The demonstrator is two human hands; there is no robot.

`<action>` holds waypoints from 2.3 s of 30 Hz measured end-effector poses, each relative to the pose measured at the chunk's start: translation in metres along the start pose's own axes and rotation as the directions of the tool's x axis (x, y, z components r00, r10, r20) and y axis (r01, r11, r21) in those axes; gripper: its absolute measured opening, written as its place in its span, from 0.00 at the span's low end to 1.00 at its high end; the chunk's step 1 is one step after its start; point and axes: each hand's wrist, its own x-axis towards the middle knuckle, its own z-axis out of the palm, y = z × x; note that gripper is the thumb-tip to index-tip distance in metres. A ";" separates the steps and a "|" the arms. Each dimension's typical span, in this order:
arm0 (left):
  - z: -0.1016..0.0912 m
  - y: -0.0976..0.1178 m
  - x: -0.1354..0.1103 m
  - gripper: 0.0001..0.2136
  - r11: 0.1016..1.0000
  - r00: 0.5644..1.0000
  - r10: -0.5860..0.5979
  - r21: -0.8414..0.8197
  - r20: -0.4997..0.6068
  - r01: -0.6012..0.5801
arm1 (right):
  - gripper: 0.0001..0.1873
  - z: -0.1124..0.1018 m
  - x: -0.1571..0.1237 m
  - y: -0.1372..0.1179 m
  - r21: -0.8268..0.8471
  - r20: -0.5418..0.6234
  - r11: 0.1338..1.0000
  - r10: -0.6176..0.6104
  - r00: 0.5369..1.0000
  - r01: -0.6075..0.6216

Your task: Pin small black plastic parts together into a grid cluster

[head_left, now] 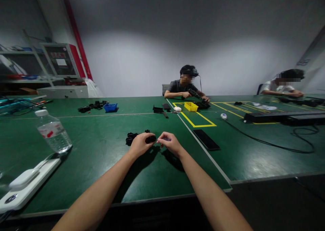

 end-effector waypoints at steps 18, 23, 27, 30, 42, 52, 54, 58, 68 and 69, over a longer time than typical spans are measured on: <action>-0.001 0.002 0.000 0.15 1.000 1.000 -0.002 0.008 0.012 0.002 | 0.09 0.000 -0.001 -0.002 -0.033 0.005 0.999 -0.012 1.000 0.012; 0.000 0.002 0.000 0.14 1.000 1.000 -0.001 0.006 0.010 0.001 | 0.09 0.000 -0.001 -0.003 -0.041 0.010 0.999 -0.010 1.000 0.011; 0.000 0.003 0.000 0.15 1.000 1.000 -0.012 0.009 0.021 0.012 | 0.09 0.000 -0.001 -0.004 -0.046 0.009 0.999 -0.008 1.000 0.008; -0.001 0.003 0.000 0.15 1.000 1.000 -0.009 0.007 0.027 0.009 | 0.08 0.000 -0.001 -0.004 -0.056 0.009 0.998 -0.009 1.000 0.010; -0.001 0.003 -0.001 0.14 1.000 1.000 0.005 0.018 0.029 -0.005 | 0.09 0.000 -0.001 -0.001 -0.079 0.028 0.997 -0.008 1.000 0.010; -0.001 0.004 0.000 0.15 1.000 0.999 0.000 0.020 0.035 -0.001 | 0.09 0.000 -0.002 -0.002 -0.100 0.026 0.995 -0.002 1.000 0.005; -0.001 0.003 0.000 0.15 1.000 0.999 -0.004 0.021 0.034 0.004 | 0.09 0.000 -0.002 -0.002 -0.102 0.025 0.995 -0.003 1.000 0.005; 0.000 0.002 0.000 0.15 1.000 0.999 -0.008 0.019 0.031 0.007 | 0.09 -0.001 -0.002 -0.002 -0.100 0.022 0.995 -0.006 1.000 0.008; 0.001 0.001 -0.001 0.15 1.000 1.000 -0.004 0.005 0.022 0.004 | 0.09 -0.001 -0.002 -0.002 -0.107 0.025 0.994 -0.010 1.000 0.013; 0.001 0.001 -0.001 0.15 1.000 1.000 -0.006 0.005 0.023 0.006 | 0.09 -0.001 -0.002 -0.003 -0.107 0.024 0.994 -0.010 1.000 0.013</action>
